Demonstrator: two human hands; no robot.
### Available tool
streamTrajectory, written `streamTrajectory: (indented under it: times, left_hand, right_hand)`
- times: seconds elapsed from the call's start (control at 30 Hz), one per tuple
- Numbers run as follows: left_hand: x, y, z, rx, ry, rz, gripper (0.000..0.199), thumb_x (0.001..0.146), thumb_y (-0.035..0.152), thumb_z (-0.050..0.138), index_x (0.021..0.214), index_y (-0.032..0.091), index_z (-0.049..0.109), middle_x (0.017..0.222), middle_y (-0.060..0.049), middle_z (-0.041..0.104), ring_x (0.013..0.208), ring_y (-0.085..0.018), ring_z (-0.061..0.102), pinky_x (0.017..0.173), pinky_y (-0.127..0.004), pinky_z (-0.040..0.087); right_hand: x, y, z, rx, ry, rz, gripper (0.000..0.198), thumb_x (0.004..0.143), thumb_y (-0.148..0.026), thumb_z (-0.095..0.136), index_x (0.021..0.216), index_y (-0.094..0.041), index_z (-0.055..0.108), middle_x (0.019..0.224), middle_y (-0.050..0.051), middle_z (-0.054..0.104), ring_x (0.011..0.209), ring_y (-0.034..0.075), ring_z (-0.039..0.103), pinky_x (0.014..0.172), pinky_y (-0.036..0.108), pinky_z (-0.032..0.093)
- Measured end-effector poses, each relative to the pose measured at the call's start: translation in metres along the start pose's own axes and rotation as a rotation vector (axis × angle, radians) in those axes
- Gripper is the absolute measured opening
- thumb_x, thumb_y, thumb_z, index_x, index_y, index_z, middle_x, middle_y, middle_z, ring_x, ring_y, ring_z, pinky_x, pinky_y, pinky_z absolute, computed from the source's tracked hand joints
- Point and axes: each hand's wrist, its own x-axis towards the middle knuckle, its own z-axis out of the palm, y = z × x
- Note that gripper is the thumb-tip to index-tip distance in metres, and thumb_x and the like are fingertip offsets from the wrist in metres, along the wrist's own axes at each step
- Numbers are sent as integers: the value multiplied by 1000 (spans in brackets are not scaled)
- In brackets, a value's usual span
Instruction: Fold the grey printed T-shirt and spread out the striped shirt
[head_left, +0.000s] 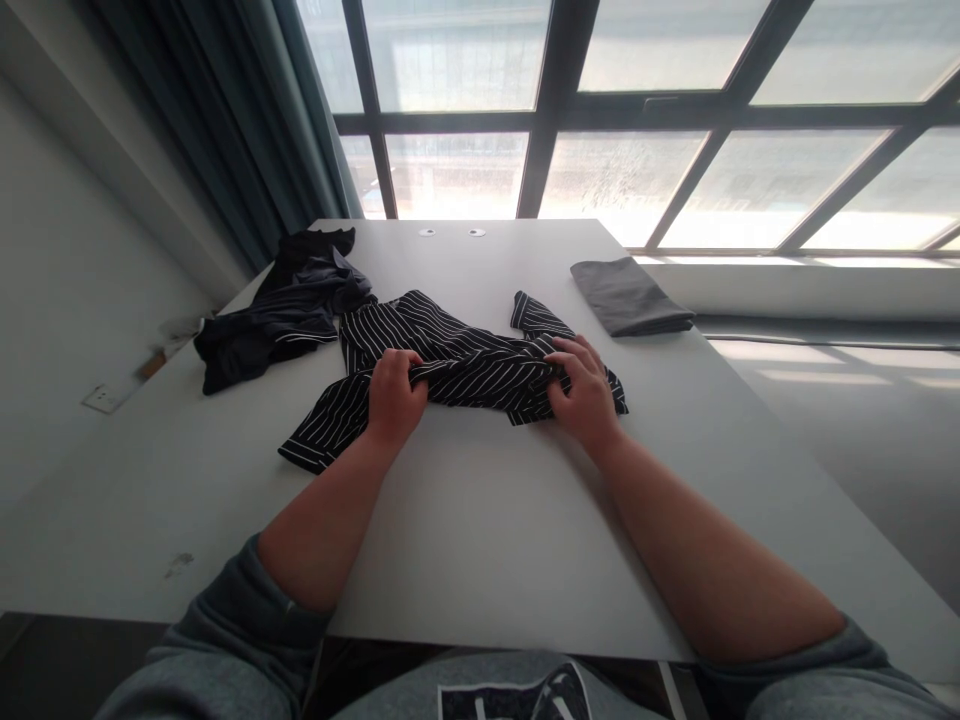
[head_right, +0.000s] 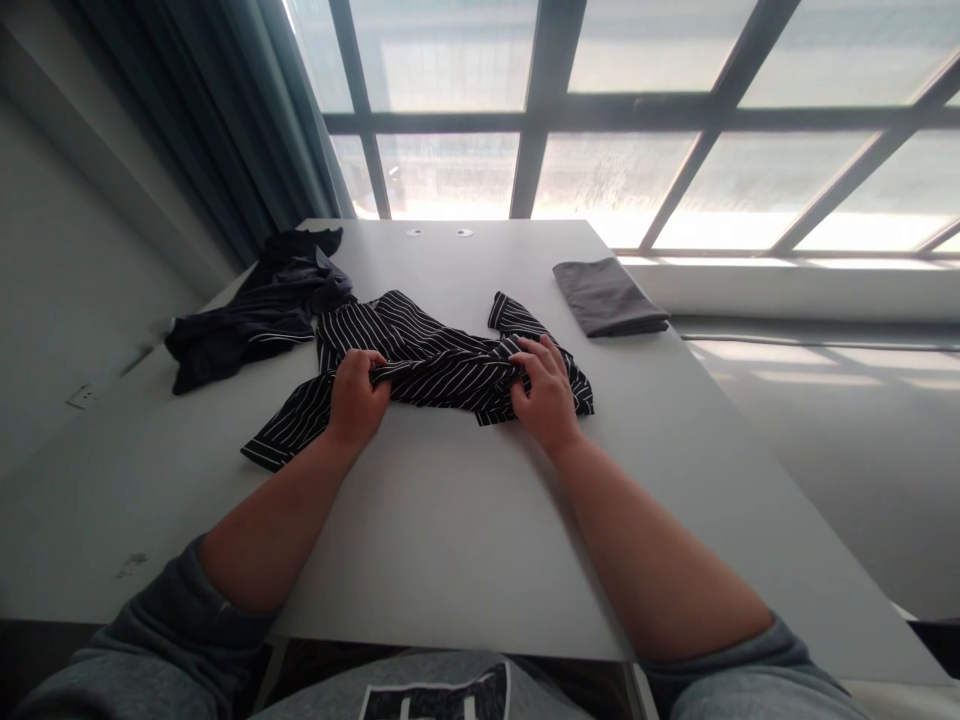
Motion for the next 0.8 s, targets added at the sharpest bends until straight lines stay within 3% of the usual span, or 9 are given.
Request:
streamTrajectory:
  times: [0.1, 0.23, 0.33, 0.53, 0.7, 0.8]
  left_hand:
    - [-1, 0, 6, -47, -124, 105, 20, 91, 17, 58, 110, 20, 60, 117, -9, 61, 114, -24, 57, 106, -41, 46]
    - [-4, 0, 10, -70, -246, 127, 16, 93, 22, 60, 108, 20, 64, 116, -7, 68, 112, -23, 60, 107, -41, 45]
    - [-3, 1, 9, -97, -294, 130, 10, 94, 24, 60, 101, 20, 66, 111, -5, 71, 109, -22, 63, 105, -40, 47]
    - [-2, 3, 7, -201, -281, 121, 14, 94, 22, 56, 105, 21, 65, 111, -5, 74, 105, -20, 68, 103, -36, 50]
    - [-5, 4, 6, -204, -269, 78, 20, 100, 24, 45, 112, 21, 60, 107, -6, 73, 97, -19, 68, 92, -32, 50]
    - [-5, 5, 5, -240, -327, 94, 25, 105, 30, 38, 115, 21, 59, 99, -3, 72, 86, -15, 67, 82, -28, 48]
  right_hand:
    - [-4, -4, 5, -78, -162, -77, 50, 82, -16, 61, 131, -23, 66, 147, 6, 55, 155, 31, 34, 134, 64, 22]
    - [-6, 3, 13, -80, -215, -70, 39, 86, -33, 69, 123, -23, 71, 138, 8, 60, 146, 31, 42, 130, 60, 33]
    - [-4, 9, 13, -31, -176, -53, 26, 88, -34, 67, 110, -21, 73, 131, 9, 63, 140, 28, 47, 127, 57, 38]
    - [-1, 6, 9, 51, -172, -76, 9, 85, -23, 65, 93, -19, 66, 113, 7, 70, 145, 26, 49, 128, 53, 39]
    - [-3, 6, 9, 78, -226, -80, 8, 78, -17, 64, 84, -19, 59, 108, 5, 71, 145, 26, 51, 132, 53, 33]
    - [-3, 8, 10, 87, -237, -50, 9, 75, -17, 64, 82, -19, 59, 102, 6, 70, 138, 27, 57, 124, 50, 42]
